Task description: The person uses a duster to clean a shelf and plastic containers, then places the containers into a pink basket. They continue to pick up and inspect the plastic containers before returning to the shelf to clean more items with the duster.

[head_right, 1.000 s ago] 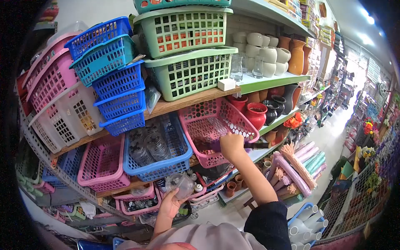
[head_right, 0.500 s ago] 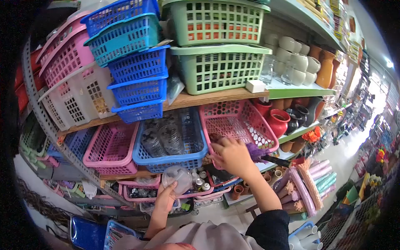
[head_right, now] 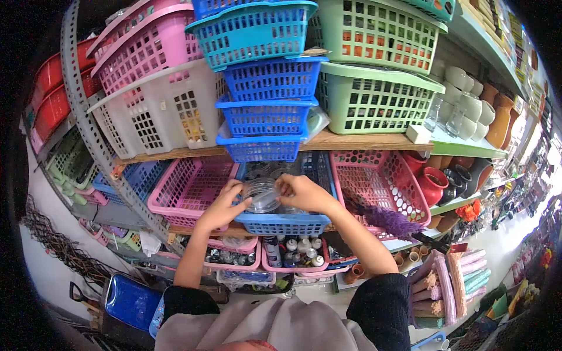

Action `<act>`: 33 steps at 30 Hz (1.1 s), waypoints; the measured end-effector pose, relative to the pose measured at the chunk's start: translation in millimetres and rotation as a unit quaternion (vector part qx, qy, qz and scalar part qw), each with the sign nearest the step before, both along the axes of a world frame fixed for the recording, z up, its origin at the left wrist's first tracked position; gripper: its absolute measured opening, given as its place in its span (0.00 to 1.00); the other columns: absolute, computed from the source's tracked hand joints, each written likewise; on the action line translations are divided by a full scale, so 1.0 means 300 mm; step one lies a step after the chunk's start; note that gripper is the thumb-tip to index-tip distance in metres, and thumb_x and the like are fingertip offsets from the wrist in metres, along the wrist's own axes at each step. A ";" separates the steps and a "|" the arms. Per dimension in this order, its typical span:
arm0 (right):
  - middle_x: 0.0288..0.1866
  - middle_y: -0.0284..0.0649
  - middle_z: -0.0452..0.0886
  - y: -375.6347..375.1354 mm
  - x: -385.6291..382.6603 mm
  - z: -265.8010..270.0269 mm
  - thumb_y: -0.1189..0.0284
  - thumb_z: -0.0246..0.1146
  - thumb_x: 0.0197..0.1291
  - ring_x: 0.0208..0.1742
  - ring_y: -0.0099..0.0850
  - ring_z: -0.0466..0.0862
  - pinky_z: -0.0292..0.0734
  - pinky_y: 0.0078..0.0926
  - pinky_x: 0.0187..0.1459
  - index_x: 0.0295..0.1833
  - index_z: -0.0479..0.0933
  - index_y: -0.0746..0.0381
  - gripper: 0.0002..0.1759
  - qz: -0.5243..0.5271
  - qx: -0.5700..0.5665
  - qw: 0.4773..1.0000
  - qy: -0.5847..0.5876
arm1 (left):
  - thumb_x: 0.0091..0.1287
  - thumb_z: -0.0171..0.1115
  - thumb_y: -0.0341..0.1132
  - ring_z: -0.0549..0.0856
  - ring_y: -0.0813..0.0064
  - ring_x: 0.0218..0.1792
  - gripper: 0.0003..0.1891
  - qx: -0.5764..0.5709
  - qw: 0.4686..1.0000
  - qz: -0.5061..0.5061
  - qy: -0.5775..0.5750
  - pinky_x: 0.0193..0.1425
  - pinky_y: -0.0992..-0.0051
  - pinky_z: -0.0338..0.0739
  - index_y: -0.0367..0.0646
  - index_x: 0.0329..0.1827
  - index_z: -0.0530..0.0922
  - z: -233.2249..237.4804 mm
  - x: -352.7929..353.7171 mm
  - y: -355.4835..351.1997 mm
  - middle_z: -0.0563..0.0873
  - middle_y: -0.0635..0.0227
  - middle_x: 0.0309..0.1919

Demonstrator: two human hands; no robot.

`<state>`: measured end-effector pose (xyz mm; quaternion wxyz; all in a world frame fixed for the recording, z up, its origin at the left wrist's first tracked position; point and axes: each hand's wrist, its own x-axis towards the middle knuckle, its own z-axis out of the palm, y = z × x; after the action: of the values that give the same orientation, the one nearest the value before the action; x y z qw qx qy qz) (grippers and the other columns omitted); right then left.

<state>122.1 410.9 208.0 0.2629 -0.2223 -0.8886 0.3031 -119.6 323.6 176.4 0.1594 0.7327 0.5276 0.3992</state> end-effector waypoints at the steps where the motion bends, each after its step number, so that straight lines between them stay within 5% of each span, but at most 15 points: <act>1: 0.31 0.46 0.83 0.023 -0.022 -0.023 0.74 0.68 0.51 0.35 0.35 0.85 0.78 0.30 0.38 0.48 0.75 0.69 0.19 0.002 0.000 1.000 0.000 | 0.61 0.66 0.39 0.79 0.55 0.50 0.24 -0.021 0.999 -0.008 0.036 0.58 0.65 0.71 0.33 0.55 0.71 -0.011 -0.026 0.021 0.80 0.56 0.48; 5: 0.29 0.50 0.83 0.120 -0.115 -0.143 0.71 0.71 0.45 0.33 0.39 0.85 0.79 0.33 0.36 0.41 0.78 0.69 0.18 -0.007 0.011 0.993 -0.114 | 0.56 0.68 0.34 0.83 0.56 0.43 0.21 0.007 0.991 -0.012 0.136 0.51 0.67 0.76 0.34 0.51 0.75 -0.066 -0.074 0.078 0.84 0.53 0.38; 8: 0.30 0.56 0.82 0.119 -0.177 -0.216 0.69 0.71 0.40 0.35 0.47 0.85 0.79 0.39 0.38 0.35 0.80 0.70 0.18 -0.030 0.050 0.980 -0.190 | 0.54 0.69 0.33 0.83 0.55 0.44 0.19 0.018 0.981 0.018 0.191 0.48 0.68 0.77 0.35 0.47 0.75 -0.098 -0.073 0.093 0.84 0.53 0.39; 9: 0.35 0.57 0.82 0.132 -0.203 -0.259 0.71 0.69 0.41 0.39 0.49 0.84 0.79 0.41 0.42 0.36 0.80 0.70 0.16 -0.061 0.055 0.968 -0.235 | 0.59 0.64 0.34 0.83 0.56 0.46 0.13 -0.034 0.989 0.010 0.142 0.57 0.58 0.70 0.37 0.43 0.77 -0.104 -0.065 0.098 0.84 0.56 0.39; 10: 0.39 0.58 0.82 0.142 -0.227 -0.281 0.73 0.67 0.43 0.44 0.51 0.84 0.79 0.42 0.46 0.37 0.81 0.70 0.14 -0.092 0.060 0.954 -0.279 | 0.59 0.64 0.34 0.83 0.56 0.46 0.13 -0.032 0.989 0.009 0.143 0.57 0.58 0.70 0.37 0.43 0.77 -0.092 -0.052 0.091 0.84 0.56 0.39; 12: 0.42 0.60 0.81 0.113 -0.252 -0.249 0.76 0.64 0.44 0.49 0.52 0.82 0.78 0.44 0.49 0.39 0.81 0.72 0.14 -0.104 0.030 0.951 -0.291 | 0.65 0.55 0.38 0.82 0.58 0.48 0.10 -0.090 0.972 -0.001 0.217 0.63 0.41 0.52 0.41 0.37 0.80 -0.056 -0.029 0.063 0.85 0.58 0.35; 13: 0.39 0.61 0.81 0.120 -0.265 -0.269 0.74 0.65 0.43 0.46 0.53 0.82 0.78 0.44 0.47 0.36 0.80 0.72 0.14 -0.101 0.044 0.952 -0.284 | 0.68 0.46 0.40 0.82 0.58 0.48 0.17 -0.085 0.970 -0.020 0.225 0.65 0.35 0.39 0.42 0.34 0.82 -0.070 -0.028 0.060 0.85 0.56 0.33; 19: 0.41 0.63 0.81 0.159 -0.295 -0.315 0.73 0.66 0.42 0.45 0.55 0.82 0.78 0.45 0.46 0.39 0.80 0.72 0.17 -0.087 0.058 0.948 -0.300 | 0.71 0.40 0.40 0.79 0.60 0.54 0.20 -0.114 0.939 -0.033 0.322 0.69 0.38 0.31 0.43 0.42 0.83 -0.067 -0.034 0.046 0.85 0.59 0.40; 23: 0.39 0.57 0.83 0.158 -0.237 -0.296 0.75 0.65 0.46 0.42 0.46 0.85 0.79 0.38 0.44 0.49 0.77 0.71 0.21 -0.086 -0.059 0.961 -0.257 | 0.71 0.38 0.40 0.80 0.60 0.50 0.22 -0.022 0.952 -0.052 0.302 0.67 0.32 0.34 0.39 0.37 0.83 -0.113 -0.055 0.042 0.86 0.61 0.36; 28: 0.38 0.50 0.84 0.129 -0.172 -0.273 0.75 0.62 0.54 0.41 0.35 0.85 0.78 0.30 0.43 0.54 0.74 0.69 0.21 -0.076 -0.218 0.953 -0.194 | 0.71 0.43 0.41 0.78 0.60 0.56 0.18 -0.029 0.959 -0.021 0.281 0.68 0.36 0.36 0.41 0.41 0.82 -0.109 -0.041 0.014 0.85 0.60 0.41; 30: 0.41 0.49 0.84 0.015 -0.141 -0.199 0.72 0.60 0.58 0.42 0.36 0.85 0.78 0.32 0.43 0.53 0.75 0.69 0.18 -0.122 -0.054 0.989 -0.060 | 0.70 0.46 0.41 0.77 0.60 0.58 0.16 -0.009 0.963 -0.009 0.269 0.69 0.41 0.37 0.42 0.45 0.81 -0.083 -0.016 -0.018 0.85 0.61 0.44; 33: 0.41 0.53 0.80 -0.195 -0.101 -0.110 0.71 0.60 0.59 0.44 0.50 0.81 0.76 0.41 0.45 0.46 0.75 0.67 0.13 -0.237 0.099 0.965 0.057 | 0.66 0.55 0.38 0.78 0.66 0.56 0.13 0.128 0.982 0.019 0.136 0.68 0.48 0.46 0.43 0.49 0.78 -0.038 0.042 -0.091 0.83 0.65 0.47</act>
<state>91.9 352.5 175.0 0.3982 -0.3818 -0.8196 0.1547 -106.9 296.2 164.9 -0.0167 0.7844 0.5025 0.3632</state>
